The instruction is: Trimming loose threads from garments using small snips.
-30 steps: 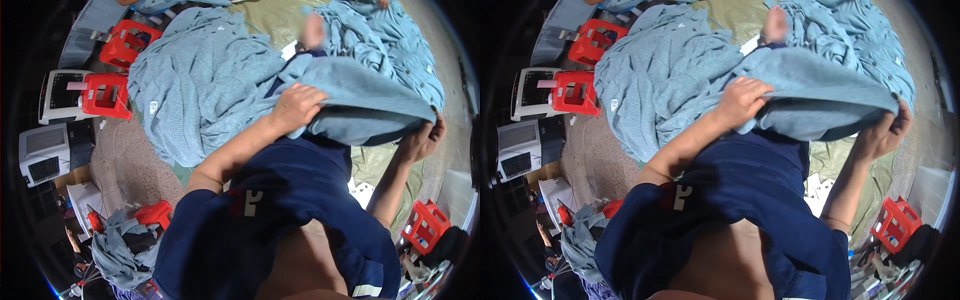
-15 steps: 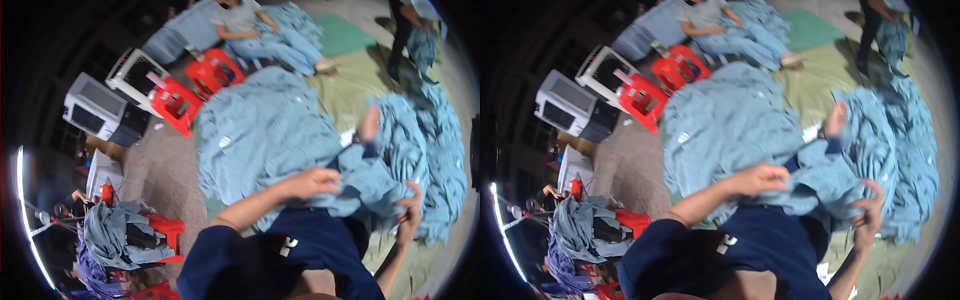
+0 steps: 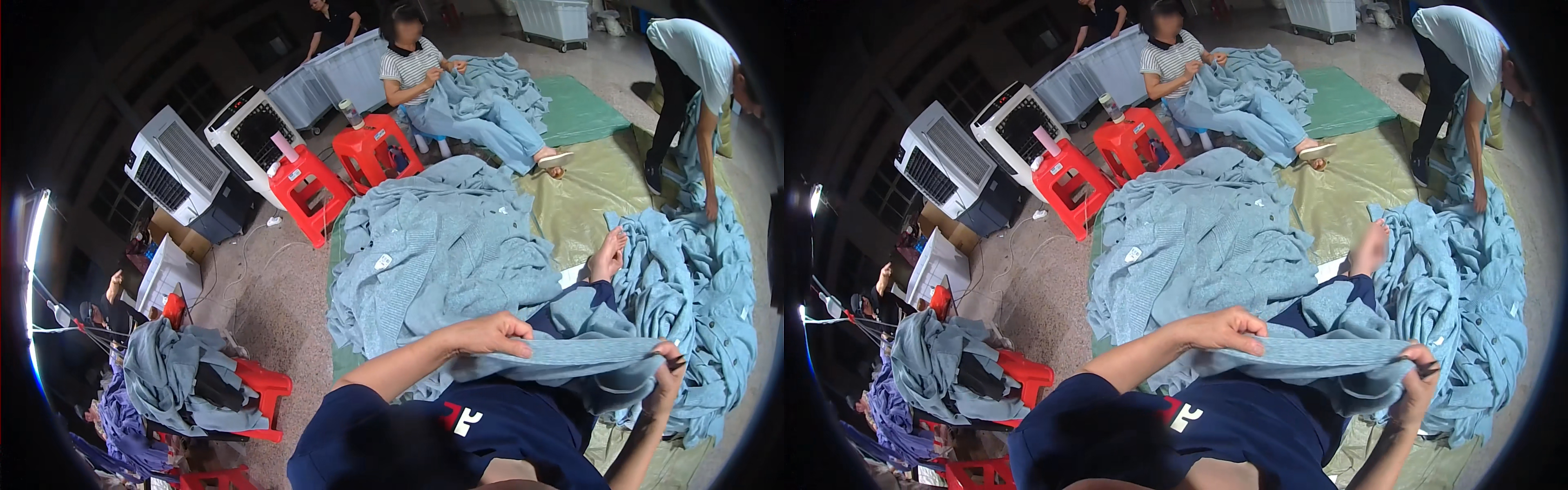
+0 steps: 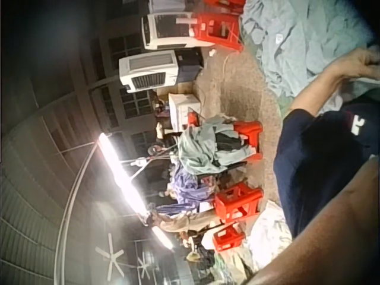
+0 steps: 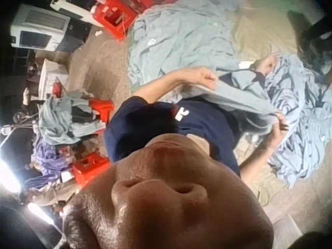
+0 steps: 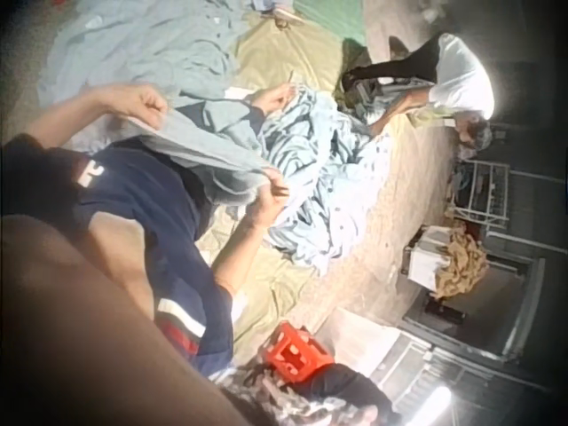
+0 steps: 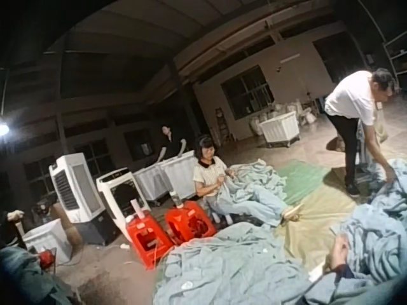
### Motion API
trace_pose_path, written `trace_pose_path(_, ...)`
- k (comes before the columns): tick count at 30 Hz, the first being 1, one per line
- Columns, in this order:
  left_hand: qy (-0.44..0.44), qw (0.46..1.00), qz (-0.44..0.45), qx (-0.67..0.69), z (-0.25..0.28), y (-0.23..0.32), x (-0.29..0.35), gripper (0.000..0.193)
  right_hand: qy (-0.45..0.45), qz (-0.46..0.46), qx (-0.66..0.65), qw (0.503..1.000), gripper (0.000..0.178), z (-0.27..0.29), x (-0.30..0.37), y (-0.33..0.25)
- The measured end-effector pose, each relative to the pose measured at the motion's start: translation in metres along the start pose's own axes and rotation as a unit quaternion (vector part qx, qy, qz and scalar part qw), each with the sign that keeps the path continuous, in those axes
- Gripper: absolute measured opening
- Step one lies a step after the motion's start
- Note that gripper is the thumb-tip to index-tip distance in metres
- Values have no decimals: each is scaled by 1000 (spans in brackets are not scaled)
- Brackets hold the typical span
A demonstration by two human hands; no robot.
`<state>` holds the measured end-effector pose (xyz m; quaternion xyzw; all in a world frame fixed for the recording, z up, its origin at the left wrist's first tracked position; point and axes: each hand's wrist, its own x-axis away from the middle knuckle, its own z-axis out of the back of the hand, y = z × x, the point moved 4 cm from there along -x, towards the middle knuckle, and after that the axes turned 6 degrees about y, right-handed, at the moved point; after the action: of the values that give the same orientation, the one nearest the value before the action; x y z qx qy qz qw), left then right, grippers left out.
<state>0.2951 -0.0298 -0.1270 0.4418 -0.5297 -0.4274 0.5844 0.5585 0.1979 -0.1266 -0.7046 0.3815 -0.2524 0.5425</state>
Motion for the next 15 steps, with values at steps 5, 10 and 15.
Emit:
trace_pose_path(5,-3,1000,4,2,25,8,23,17,1,88,8,996,16,44,11,-25)
trace_pose_path(10,3,1000,-1,1,58,18,42,16,120,147,-170,967,27,75,20,-40)
trace_pose_path(15,29,992,28,-122,112,-42,28,21,129,-39,-220,966,30,189,-40,94)
